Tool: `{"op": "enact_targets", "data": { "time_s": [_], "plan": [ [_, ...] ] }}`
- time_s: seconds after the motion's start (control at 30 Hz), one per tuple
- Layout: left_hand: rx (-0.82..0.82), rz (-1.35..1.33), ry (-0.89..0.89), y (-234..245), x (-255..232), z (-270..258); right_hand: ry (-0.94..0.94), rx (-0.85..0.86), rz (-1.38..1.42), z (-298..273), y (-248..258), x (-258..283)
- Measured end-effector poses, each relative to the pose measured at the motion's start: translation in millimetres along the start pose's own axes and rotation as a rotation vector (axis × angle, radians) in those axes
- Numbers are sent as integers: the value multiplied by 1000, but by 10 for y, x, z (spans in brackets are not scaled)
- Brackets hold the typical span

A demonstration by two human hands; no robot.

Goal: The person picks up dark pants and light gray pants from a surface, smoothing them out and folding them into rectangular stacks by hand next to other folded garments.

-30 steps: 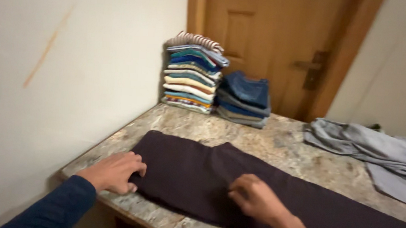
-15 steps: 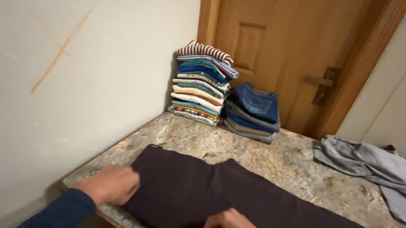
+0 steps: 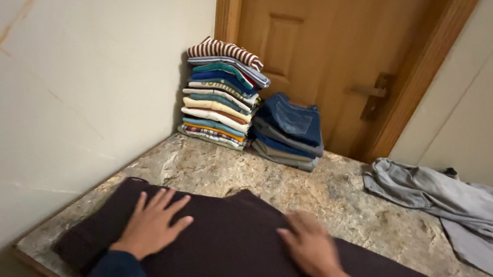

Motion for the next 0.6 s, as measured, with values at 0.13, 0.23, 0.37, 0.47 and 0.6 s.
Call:
{"op": "enact_targets", "data": {
  "time_s": [0.13, 0.23, 0.37, 0.47, 0.6],
  "plan": [
    [12, 48, -33, 62, 418, -53, -338, 39, -196, -325, 105, -1100],
    [56, 64, -54, 262, 445, -83, -435, -114, -288, -509, 119, -1302],
    [137, 152, 134, 374, -38, -82, -121, -528, -81, -623, 46, -634],
    [-17, 94, -160, 126, -949, -124, 181, -448, 51, -577, -96, 145],
    [18, -138, -422, -171, -1907, -143, 291, -534, -88, -742, -198, 173]
  ]
}}
Point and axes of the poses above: each hand's wrist, its own z-axis towards the middle knuckle, its own y-axis out of the back of the hand, x = y × z, the point moved 1 cm from there along z, towards the middle knuckle, and after that the axes turned 12 degrees about x, right-handed, at the moved point
